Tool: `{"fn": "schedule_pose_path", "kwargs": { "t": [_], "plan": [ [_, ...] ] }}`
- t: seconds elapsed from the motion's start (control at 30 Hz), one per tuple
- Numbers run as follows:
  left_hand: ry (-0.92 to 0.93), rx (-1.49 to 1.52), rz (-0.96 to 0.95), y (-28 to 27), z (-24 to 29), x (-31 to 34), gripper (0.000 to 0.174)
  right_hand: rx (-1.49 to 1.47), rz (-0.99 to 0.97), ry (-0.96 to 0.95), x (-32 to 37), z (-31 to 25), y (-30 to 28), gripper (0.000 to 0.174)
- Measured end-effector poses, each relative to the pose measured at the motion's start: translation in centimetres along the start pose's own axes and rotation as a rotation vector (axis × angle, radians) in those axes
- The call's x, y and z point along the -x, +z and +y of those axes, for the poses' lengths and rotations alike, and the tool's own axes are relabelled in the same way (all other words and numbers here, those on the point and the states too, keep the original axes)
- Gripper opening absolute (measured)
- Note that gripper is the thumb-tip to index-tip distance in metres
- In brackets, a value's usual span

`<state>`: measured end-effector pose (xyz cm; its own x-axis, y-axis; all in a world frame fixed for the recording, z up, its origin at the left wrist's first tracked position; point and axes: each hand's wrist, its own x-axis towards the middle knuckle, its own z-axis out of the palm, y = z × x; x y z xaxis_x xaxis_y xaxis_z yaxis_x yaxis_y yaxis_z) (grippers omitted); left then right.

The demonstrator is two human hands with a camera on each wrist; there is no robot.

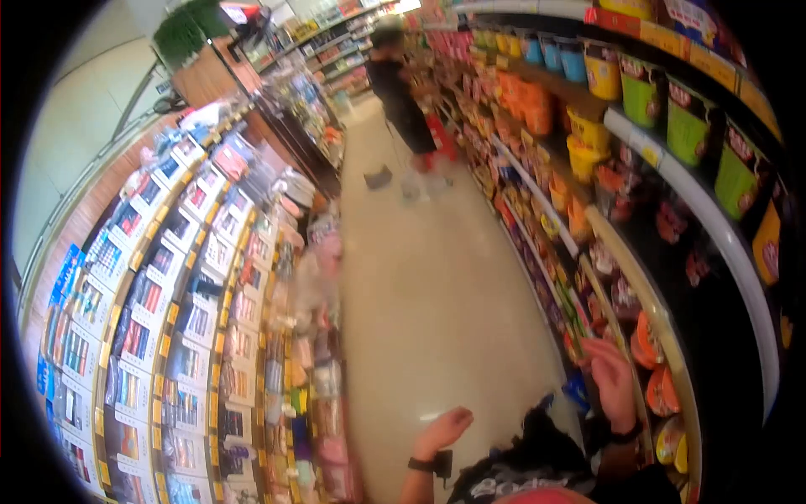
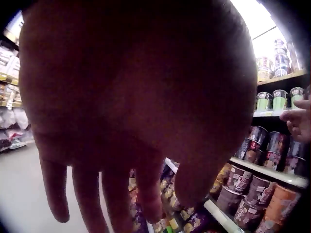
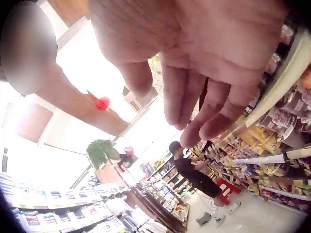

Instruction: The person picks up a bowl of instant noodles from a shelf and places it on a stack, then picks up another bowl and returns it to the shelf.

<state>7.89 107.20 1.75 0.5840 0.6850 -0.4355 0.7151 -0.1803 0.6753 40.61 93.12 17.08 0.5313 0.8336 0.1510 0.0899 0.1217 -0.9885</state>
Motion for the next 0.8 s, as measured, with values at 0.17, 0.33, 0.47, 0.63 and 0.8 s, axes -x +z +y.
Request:
{"fn": "schedule_pose_path", "kwargs": {
  "t": [0.17, 0.33, 0.47, 0.63, 0.8],
  "plan": [
    [0.188, -0.028, -0.045, -1.1, 4.0, -9.1, 0.040, -0.061, 0.069, 0.011, -4.3, 2.0, -3.6, 0.034],
    [0.317, -0.063, -0.044, -4.7, 17.7, -14.3, 0.039, -0.073, 0.109, 0.011, -8.4, -0.3, -7.9, 0.036],
    [0.499, -0.115, -0.137, -2.4, 21.9, -18.6, 0.039, -0.062, 0.171, 0.029, -10.1, 0.7, -10.1, 0.035],
    [0.616, -0.191, -0.418, -1.1, 23.4, -21.5, 0.035, -0.094, 0.182, 0.091, -10.7, 2.8, -11.8, 0.039],
    [0.648, -0.140, -0.320, -1.7, 25.5, -25.2, 0.028, -0.082, 0.257, 0.165, -12.9, 5.2, -13.4, 0.044]
  ]
}}
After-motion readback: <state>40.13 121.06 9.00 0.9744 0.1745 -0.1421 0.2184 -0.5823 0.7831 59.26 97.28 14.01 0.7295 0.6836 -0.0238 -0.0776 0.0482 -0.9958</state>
